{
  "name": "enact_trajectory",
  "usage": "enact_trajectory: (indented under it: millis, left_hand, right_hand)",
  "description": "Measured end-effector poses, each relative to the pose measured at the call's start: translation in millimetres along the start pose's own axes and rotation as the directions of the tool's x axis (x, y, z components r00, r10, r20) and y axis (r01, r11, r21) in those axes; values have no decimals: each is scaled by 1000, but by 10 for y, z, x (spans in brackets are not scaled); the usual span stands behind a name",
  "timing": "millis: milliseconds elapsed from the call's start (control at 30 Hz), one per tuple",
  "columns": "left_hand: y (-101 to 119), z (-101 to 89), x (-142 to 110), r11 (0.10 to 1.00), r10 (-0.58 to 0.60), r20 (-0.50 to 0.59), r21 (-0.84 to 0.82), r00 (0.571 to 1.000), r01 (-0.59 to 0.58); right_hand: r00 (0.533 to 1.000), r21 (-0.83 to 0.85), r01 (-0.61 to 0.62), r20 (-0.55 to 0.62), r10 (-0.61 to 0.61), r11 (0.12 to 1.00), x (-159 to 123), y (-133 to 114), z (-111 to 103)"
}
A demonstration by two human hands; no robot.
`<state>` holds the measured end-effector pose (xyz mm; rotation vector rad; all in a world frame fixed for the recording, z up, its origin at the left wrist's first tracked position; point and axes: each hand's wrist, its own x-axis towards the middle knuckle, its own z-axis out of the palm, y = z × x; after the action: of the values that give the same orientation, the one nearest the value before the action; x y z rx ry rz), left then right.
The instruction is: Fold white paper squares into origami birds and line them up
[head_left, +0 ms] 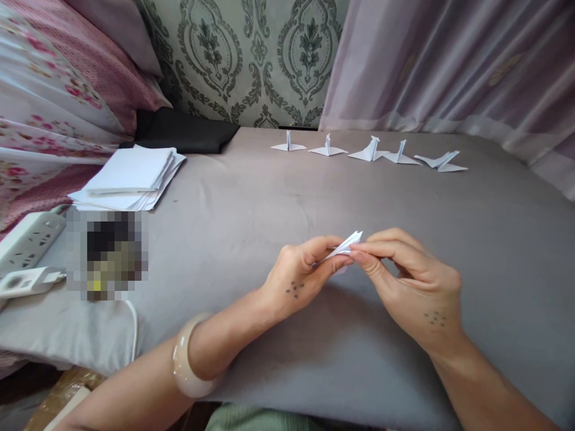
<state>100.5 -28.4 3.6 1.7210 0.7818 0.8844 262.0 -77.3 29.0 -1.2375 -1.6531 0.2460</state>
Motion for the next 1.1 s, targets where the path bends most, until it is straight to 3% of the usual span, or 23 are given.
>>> enact_trajectory:
  millis: [167, 300, 400, 567, 833, 1100]
  left_hand:
    - [6, -12, -14, 988, 48, 25, 143, 999, -51]
    - [-27, -18, -28, 925, 202, -41, 336, 979, -177]
    - [-33, -20, -29, 825, 345, -23, 484, 938, -291]
    - [-60, -9, -13, 625, 537, 8, 668, 843, -404]
    - [-51, -20, -23, 707, 463, 7, 599, 886, -375]
    - [-67, -24, -19, 658, 546, 23, 606, 837, -446]
  right_hand:
    - [1000, -42, 24, -8, -24, 999, -9, -27, -27]
    - [982, 109, -186, 63, 180, 977, -2, -81, -70]
    - [943, 169, -333, 46, 330, 928, 9, -110, -77]
    - [923, 166, -376, -25, 385, 912, 12, -116, -38]
    - [899, 71, -427, -75, 431, 902, 30, -131, -38]
    - [874, 89, -476, -62, 482, 875, 43, -93, -27]
